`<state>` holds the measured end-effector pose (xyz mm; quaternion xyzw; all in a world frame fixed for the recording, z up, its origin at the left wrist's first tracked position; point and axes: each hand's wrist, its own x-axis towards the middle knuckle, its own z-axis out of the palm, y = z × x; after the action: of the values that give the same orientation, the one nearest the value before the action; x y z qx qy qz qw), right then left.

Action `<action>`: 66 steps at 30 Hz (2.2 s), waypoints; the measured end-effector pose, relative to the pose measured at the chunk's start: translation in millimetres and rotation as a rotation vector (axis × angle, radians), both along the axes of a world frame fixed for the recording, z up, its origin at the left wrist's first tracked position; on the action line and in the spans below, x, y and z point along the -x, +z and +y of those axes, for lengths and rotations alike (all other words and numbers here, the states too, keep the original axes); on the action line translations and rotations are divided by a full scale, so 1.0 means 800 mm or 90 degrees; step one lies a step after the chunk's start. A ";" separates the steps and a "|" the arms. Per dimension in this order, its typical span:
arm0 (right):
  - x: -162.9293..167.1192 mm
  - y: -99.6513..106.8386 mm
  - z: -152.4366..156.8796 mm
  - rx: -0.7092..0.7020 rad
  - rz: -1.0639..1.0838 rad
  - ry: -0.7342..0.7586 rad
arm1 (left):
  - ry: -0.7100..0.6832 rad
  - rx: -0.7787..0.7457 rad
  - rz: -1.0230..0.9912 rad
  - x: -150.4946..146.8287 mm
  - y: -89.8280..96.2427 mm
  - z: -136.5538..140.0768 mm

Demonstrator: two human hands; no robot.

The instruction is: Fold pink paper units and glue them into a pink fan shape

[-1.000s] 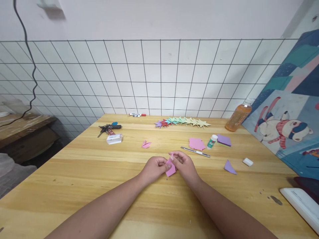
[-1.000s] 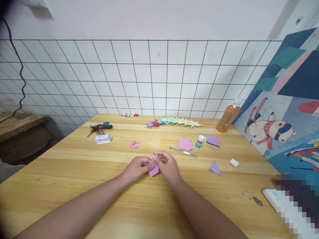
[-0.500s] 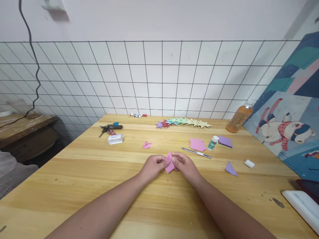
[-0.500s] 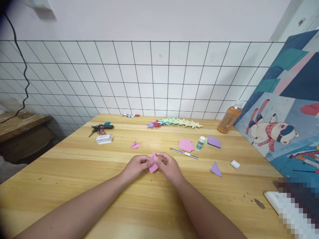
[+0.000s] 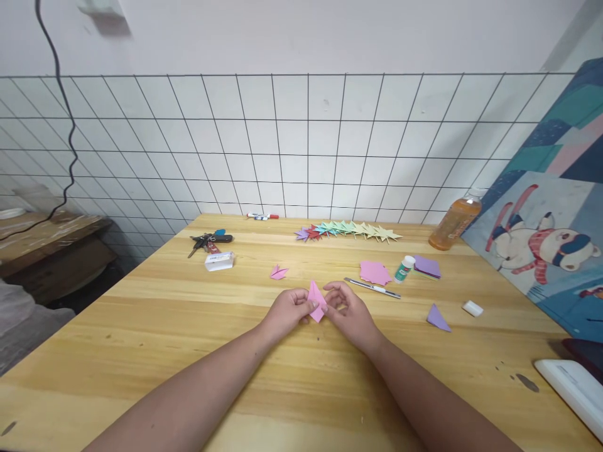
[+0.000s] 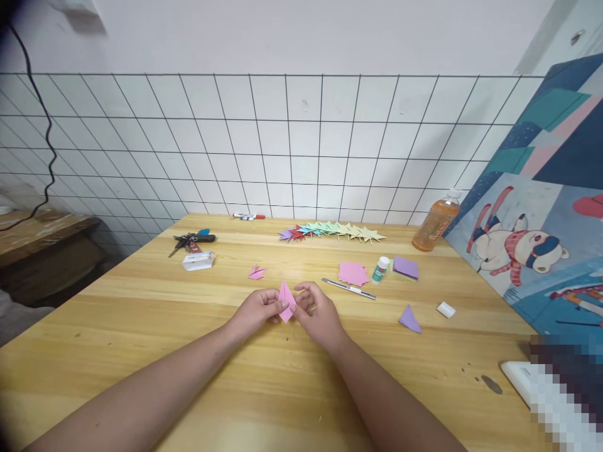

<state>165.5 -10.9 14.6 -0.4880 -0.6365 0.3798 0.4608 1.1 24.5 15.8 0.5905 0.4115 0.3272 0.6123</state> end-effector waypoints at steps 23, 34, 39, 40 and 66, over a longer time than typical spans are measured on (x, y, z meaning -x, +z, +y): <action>-0.003 0.001 -0.002 -0.060 -0.022 0.029 | -0.053 0.012 -0.003 0.008 -0.005 0.002; 0.000 -0.004 0.007 0.081 0.116 -0.029 | -0.069 -0.019 0.000 0.006 0.000 -0.002; 0.002 -0.002 0.007 0.095 0.188 -0.040 | -0.036 -0.020 0.036 0.003 -0.003 -0.003; 0.003 -0.002 0.007 0.111 0.214 -0.044 | -0.027 -0.020 0.041 0.002 -0.003 -0.003; 0.003 -0.001 0.008 0.235 0.214 -0.035 | -0.005 -0.144 0.086 0.000 -0.004 -0.007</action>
<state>163.2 -4.2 14.1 -0.5109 -0.4573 0.5528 0.4735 1.2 19.0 12.7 0.6783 0.4098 0.3287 0.5138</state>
